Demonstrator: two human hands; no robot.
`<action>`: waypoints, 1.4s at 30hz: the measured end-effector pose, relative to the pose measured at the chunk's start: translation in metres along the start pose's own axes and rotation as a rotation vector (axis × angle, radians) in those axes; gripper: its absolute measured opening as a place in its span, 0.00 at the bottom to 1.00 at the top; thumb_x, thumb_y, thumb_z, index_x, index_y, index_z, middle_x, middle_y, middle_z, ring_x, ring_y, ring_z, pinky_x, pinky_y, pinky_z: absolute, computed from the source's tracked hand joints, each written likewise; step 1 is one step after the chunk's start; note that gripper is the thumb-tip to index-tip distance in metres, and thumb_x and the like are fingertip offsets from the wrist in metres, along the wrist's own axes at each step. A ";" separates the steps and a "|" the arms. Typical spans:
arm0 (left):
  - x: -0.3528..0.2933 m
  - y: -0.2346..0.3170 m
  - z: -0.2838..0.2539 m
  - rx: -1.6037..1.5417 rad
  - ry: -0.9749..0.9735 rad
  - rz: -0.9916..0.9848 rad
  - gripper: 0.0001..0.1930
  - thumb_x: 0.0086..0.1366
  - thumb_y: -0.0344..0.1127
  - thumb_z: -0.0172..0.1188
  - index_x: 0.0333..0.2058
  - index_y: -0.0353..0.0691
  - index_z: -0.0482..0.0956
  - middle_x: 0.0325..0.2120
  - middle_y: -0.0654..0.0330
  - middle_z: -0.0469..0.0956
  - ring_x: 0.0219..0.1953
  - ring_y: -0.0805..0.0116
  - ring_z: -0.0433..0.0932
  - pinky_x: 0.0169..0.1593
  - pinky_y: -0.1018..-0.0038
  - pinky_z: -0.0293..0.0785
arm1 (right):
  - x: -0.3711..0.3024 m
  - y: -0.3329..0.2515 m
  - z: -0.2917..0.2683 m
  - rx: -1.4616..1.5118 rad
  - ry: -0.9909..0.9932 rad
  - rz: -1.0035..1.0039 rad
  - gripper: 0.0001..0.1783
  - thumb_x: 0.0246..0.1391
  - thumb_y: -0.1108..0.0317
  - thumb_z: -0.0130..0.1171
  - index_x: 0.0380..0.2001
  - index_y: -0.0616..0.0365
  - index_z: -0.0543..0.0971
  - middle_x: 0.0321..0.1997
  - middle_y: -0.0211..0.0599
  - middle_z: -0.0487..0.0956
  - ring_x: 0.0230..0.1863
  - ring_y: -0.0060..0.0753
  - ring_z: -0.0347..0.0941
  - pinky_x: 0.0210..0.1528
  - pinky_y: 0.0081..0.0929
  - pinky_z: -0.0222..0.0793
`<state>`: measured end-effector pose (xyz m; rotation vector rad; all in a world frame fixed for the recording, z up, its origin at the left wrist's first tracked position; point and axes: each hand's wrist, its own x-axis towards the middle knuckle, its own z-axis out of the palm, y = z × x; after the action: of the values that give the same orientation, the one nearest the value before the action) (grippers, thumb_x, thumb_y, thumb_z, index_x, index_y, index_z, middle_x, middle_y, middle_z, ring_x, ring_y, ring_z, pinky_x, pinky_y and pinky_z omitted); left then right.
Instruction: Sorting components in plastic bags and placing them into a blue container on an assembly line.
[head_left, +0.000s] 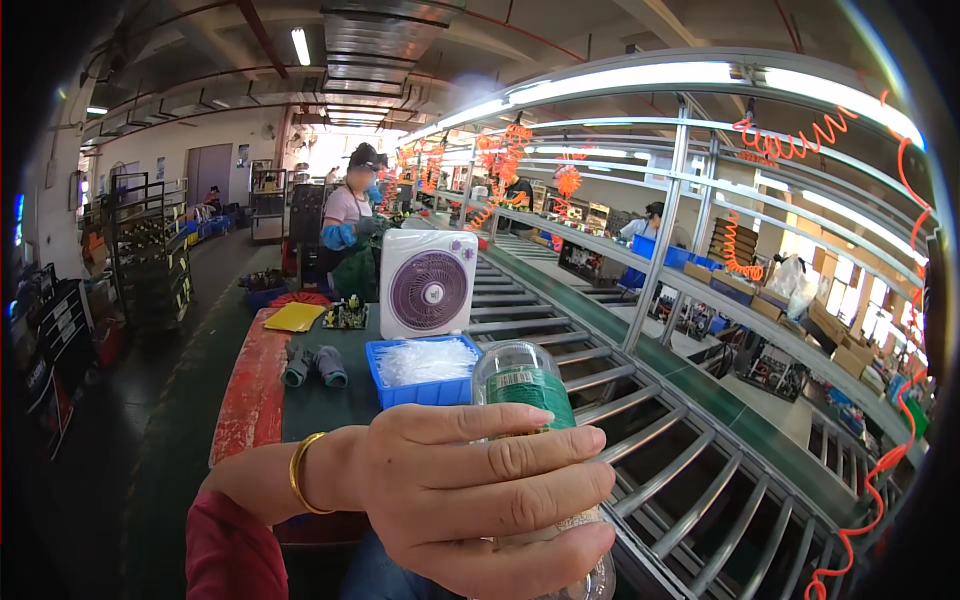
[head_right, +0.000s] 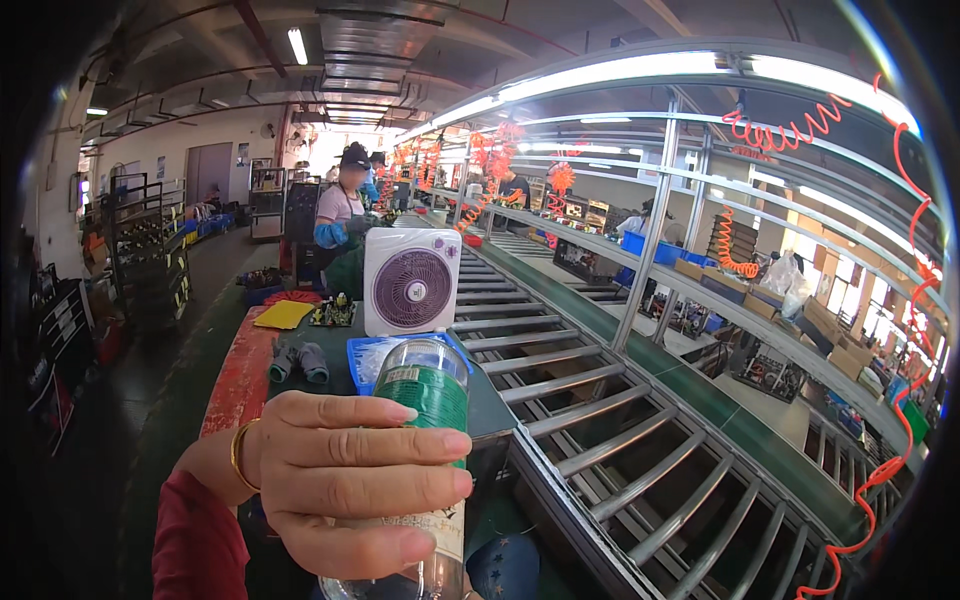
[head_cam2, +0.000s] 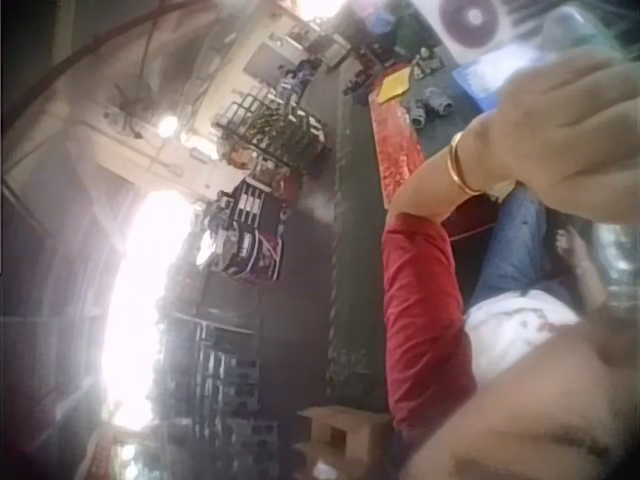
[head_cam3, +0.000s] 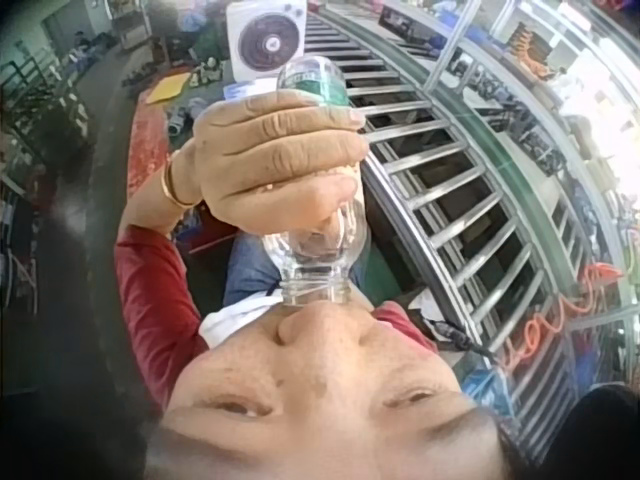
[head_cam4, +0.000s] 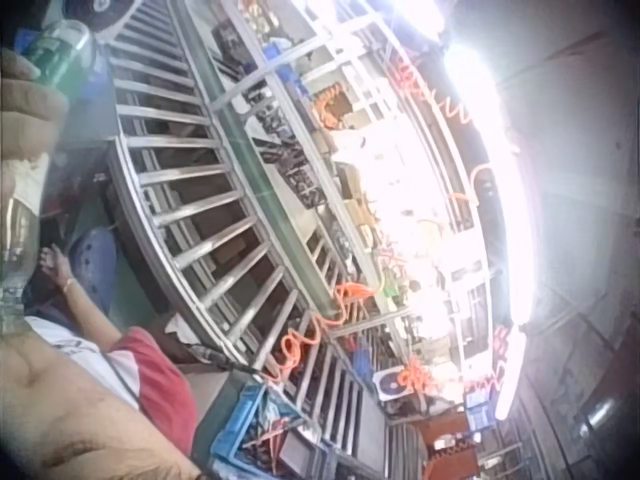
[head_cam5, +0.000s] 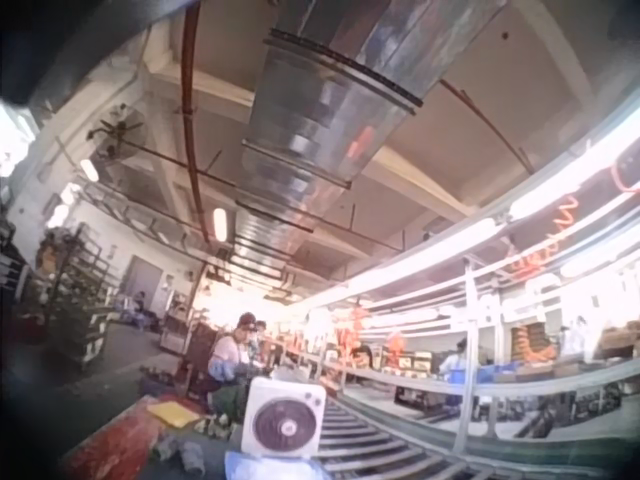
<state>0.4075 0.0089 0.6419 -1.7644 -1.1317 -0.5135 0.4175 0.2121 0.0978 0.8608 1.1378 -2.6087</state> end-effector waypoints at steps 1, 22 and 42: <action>0.000 0.000 0.002 0.004 0.024 0.007 0.14 0.68 0.41 0.59 0.47 0.50 0.67 0.44 0.61 0.83 0.47 0.63 0.84 0.57 0.69 0.75 | -0.001 0.000 0.000 0.002 0.003 0.006 0.23 0.62 0.43 0.54 0.45 0.49 0.80 0.36 0.26 0.81 0.32 0.26 0.77 0.33 0.28 0.71; 0.003 0.003 -0.004 0.045 0.048 0.015 0.14 0.68 0.41 0.59 0.48 0.51 0.67 0.45 0.62 0.83 0.47 0.63 0.84 0.57 0.69 0.74 | -0.007 -0.003 0.007 -0.041 0.068 0.034 0.24 0.63 0.42 0.52 0.46 0.49 0.80 0.35 0.24 0.81 0.28 0.24 0.76 0.28 0.25 0.69; 0.005 0.003 -0.009 0.084 0.067 0.041 0.12 0.68 0.38 0.58 0.47 0.52 0.68 0.45 0.62 0.83 0.47 0.62 0.84 0.56 0.68 0.74 | -0.004 0.002 0.001 -0.076 -0.022 0.005 0.27 0.63 0.41 0.52 0.52 0.50 0.77 0.39 0.24 0.80 0.29 0.22 0.74 0.30 0.23 0.69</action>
<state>0.4132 0.0033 0.6482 -1.6825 -1.0538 -0.4894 0.4215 0.2094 0.0992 0.8169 1.2184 -2.5465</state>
